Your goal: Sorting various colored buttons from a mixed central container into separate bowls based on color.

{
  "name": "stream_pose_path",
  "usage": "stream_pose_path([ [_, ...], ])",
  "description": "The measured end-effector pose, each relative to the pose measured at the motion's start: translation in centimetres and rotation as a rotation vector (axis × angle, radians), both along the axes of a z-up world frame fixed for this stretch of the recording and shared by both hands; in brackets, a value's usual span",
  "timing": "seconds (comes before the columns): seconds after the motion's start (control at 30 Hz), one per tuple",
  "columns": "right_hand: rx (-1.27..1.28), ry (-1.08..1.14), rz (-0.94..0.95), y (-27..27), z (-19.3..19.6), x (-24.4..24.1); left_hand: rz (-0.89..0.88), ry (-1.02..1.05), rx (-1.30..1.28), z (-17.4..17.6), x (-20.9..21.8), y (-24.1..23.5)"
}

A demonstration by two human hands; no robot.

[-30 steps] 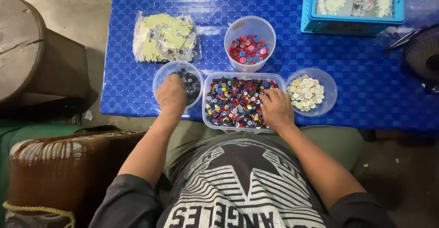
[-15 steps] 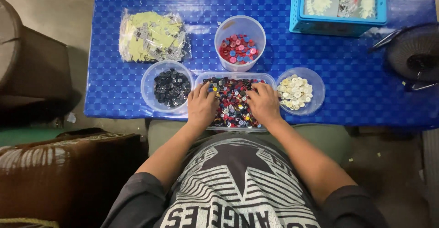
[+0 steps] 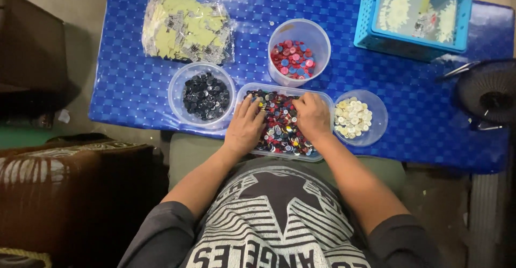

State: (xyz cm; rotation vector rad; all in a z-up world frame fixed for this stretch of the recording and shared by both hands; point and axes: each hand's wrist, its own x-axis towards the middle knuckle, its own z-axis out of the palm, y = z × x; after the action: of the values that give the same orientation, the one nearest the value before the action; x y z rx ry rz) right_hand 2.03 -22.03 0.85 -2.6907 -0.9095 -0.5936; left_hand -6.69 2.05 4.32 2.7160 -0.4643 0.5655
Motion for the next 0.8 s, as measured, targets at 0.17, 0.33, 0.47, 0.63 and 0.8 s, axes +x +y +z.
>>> stream_pose_path([
  [0.17,-0.058,-0.012,-0.007,-1.7,-2.8,0.4,0.013,-0.003,-0.021,-0.3,-0.1,0.2],
  [0.33,-0.081,0.053,0.005,-2.7,-2.8,0.8,0.018,-0.023,-0.008,-0.5,-0.2,0.2],
  [0.47,0.083,0.266,0.024,-2.9,-0.9,0.5,0.022,-0.024,-0.014,-0.7,-0.2,0.1],
  [0.63,-0.12,0.181,0.077,-3.2,-4.0,1.0,0.027,-0.044,-0.028,-0.8,-0.2,0.2],
  [0.8,0.102,0.429,0.015,-2.9,-0.4,-0.4,0.018,-0.035,-0.044,-1.1,-0.2,0.1],
])
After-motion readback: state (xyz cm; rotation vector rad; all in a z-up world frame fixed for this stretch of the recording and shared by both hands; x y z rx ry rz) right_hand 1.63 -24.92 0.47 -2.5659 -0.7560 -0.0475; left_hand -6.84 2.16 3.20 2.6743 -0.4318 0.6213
